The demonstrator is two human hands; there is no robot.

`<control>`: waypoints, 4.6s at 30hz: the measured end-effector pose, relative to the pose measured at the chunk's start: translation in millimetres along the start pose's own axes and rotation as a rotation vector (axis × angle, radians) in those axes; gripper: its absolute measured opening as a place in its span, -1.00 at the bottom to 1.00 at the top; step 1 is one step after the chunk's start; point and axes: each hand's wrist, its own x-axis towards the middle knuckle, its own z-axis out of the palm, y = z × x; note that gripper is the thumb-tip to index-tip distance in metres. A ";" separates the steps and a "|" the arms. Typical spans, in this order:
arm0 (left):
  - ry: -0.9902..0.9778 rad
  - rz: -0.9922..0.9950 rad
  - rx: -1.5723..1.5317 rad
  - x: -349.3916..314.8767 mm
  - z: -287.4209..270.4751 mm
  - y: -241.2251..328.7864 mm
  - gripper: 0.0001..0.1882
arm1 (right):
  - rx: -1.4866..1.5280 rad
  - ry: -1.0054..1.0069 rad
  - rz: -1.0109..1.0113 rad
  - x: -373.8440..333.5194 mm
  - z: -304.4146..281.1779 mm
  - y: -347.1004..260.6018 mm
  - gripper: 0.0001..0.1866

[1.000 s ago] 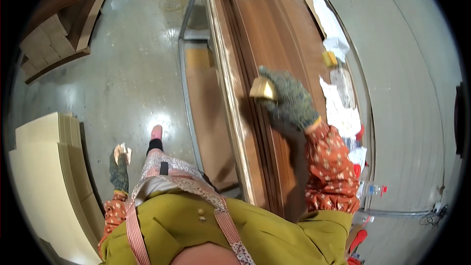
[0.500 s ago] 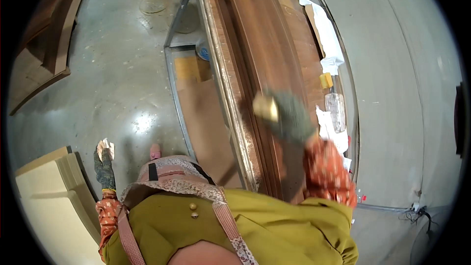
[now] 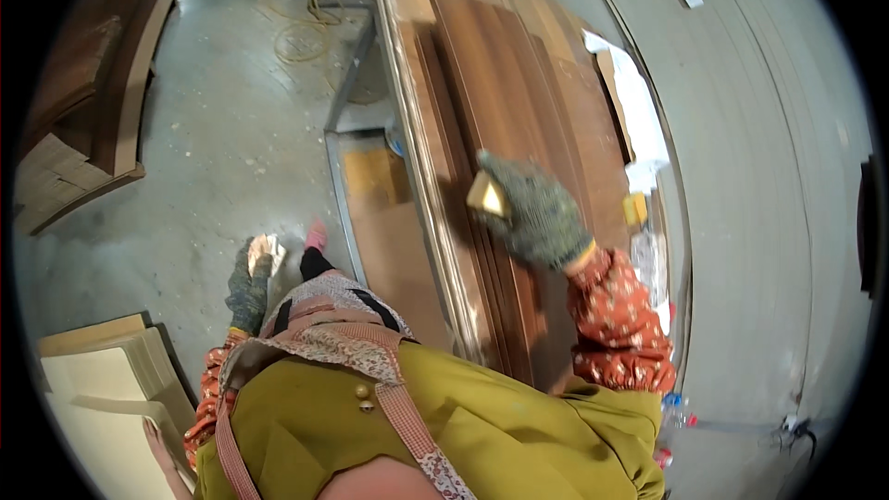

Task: The person finishes wooden boards by rubbing their surfaces with a block and wiping them down with a cloth.

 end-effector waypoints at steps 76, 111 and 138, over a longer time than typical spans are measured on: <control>-2.115 1.953 0.571 285.5 337.8 437.4 -0.20 | -0.471 1.644 2.272 285.3 122.5 -140.3 -0.35; -1.871 1.880 1.065 261.4 318.7 441.2 -0.03 | -0.283 1.720 2.101 258.6 121.9 -164.1 -0.32; -1.753 0.337 -0.170 468.0 399.7 363.2 -0.50 | -0.133 0.844 1.520 349.1 40.7 -22.6 -0.19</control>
